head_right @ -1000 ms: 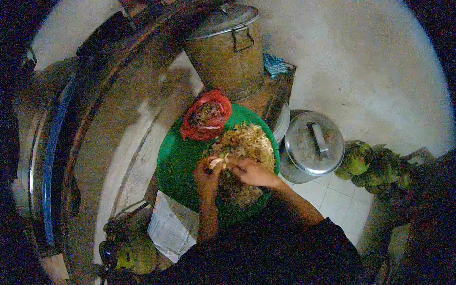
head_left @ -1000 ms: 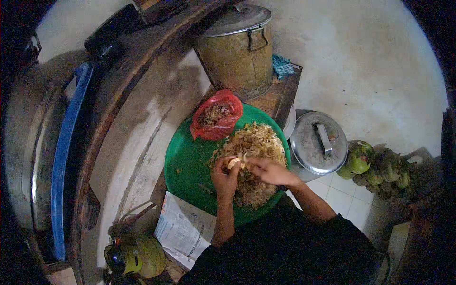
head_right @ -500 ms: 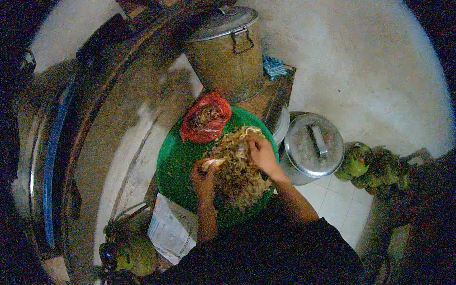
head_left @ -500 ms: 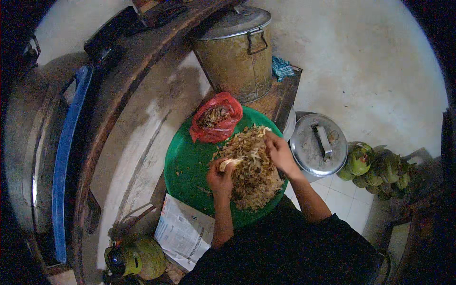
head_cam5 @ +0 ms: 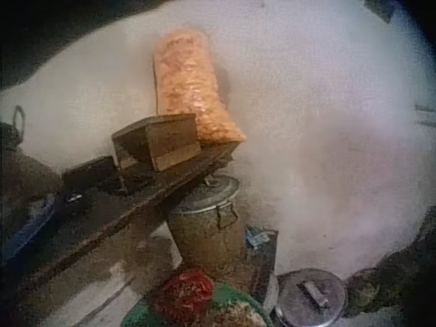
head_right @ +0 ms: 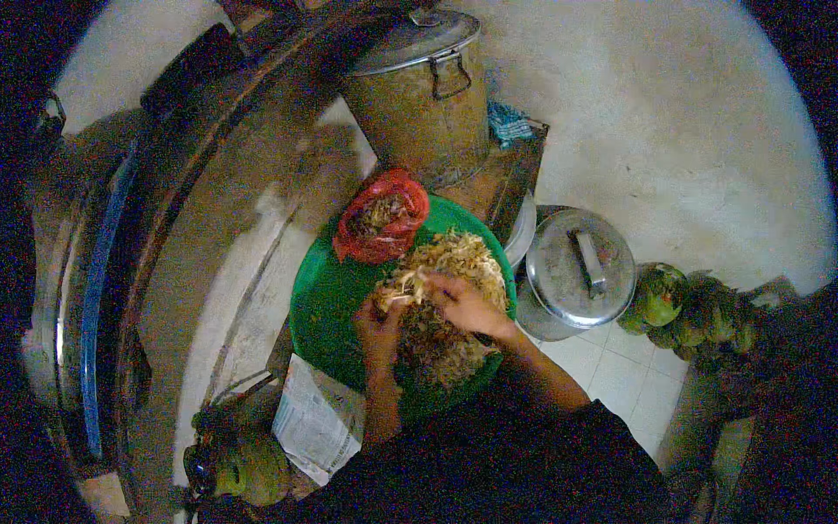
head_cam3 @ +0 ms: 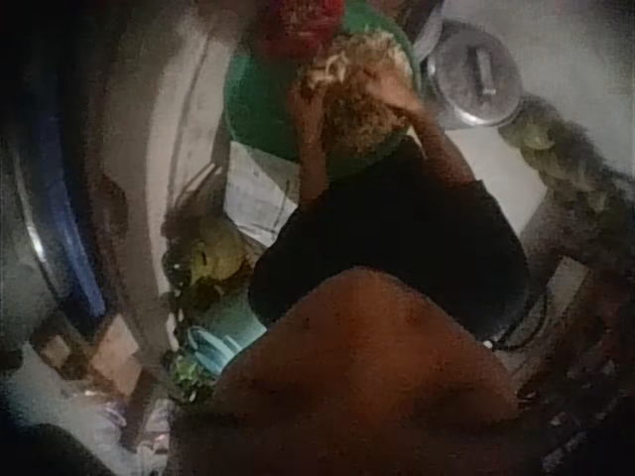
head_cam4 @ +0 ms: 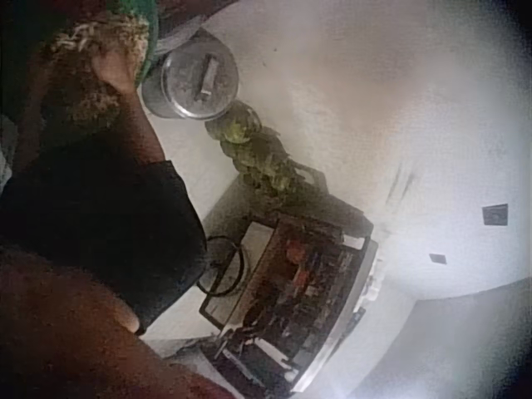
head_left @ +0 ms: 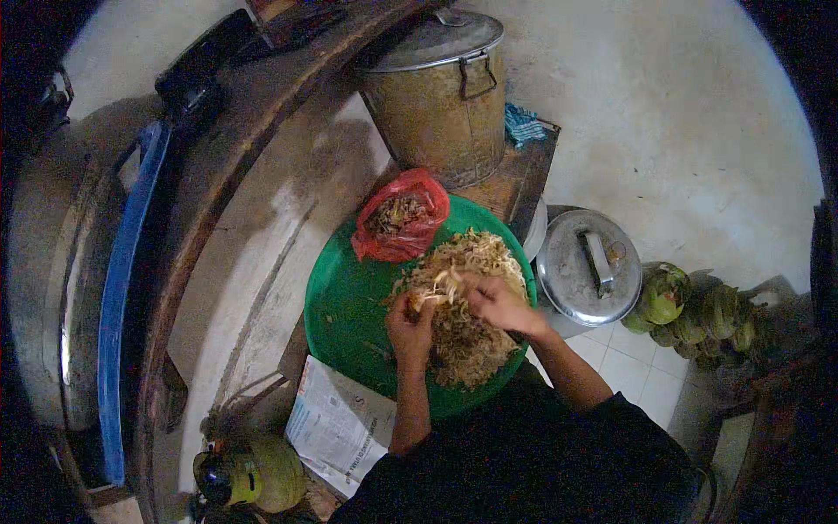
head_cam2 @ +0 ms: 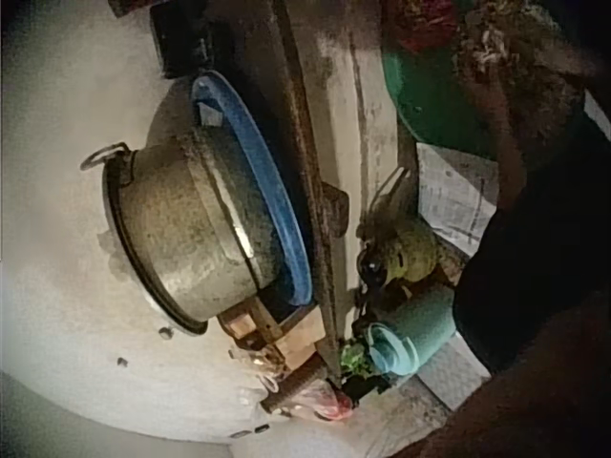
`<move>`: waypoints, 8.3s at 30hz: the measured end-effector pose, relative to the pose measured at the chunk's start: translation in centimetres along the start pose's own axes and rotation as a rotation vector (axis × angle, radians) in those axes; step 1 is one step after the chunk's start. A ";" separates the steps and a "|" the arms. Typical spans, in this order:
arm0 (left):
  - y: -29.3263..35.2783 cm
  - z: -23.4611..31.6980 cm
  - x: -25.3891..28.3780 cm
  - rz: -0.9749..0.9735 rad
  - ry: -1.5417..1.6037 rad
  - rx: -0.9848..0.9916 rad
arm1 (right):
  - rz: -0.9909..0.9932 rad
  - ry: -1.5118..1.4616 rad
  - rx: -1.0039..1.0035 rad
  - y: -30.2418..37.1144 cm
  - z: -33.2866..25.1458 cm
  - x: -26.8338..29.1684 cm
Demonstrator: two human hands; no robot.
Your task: Breaking apart and cleaning oyster mushrooms on a green plate.
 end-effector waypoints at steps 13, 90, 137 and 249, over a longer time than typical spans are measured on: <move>-0.2 -0.4 -0.6 -0.040 0.059 0.165 | -0.130 -0.481 -0.560 -0.1 -0.3 0.8; 0.0 0.7 -0.4 -0.045 -0.257 -0.040 | -0.229 0.144 -0.048 0.3 3.7 -1.4; 1.2 1.4 -0.6 0.007 -0.225 0.117 | -0.233 -0.192 -0.158 0.5 2.8 -0.6; 1.7 1.8 -0.3 -0.055 0.023 0.238 | -0.181 -0.364 -0.744 1.6 1.6 -2.6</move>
Point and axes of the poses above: each hand's wrist, its own y-axis away from the middle knuckle, its own x-axis out of the back of the hand, z = x × y, the point moved 2 cm from there along -y, towards the middle knuckle, and after that the axes turned 14 degrees about z, right-handed, at the moved point
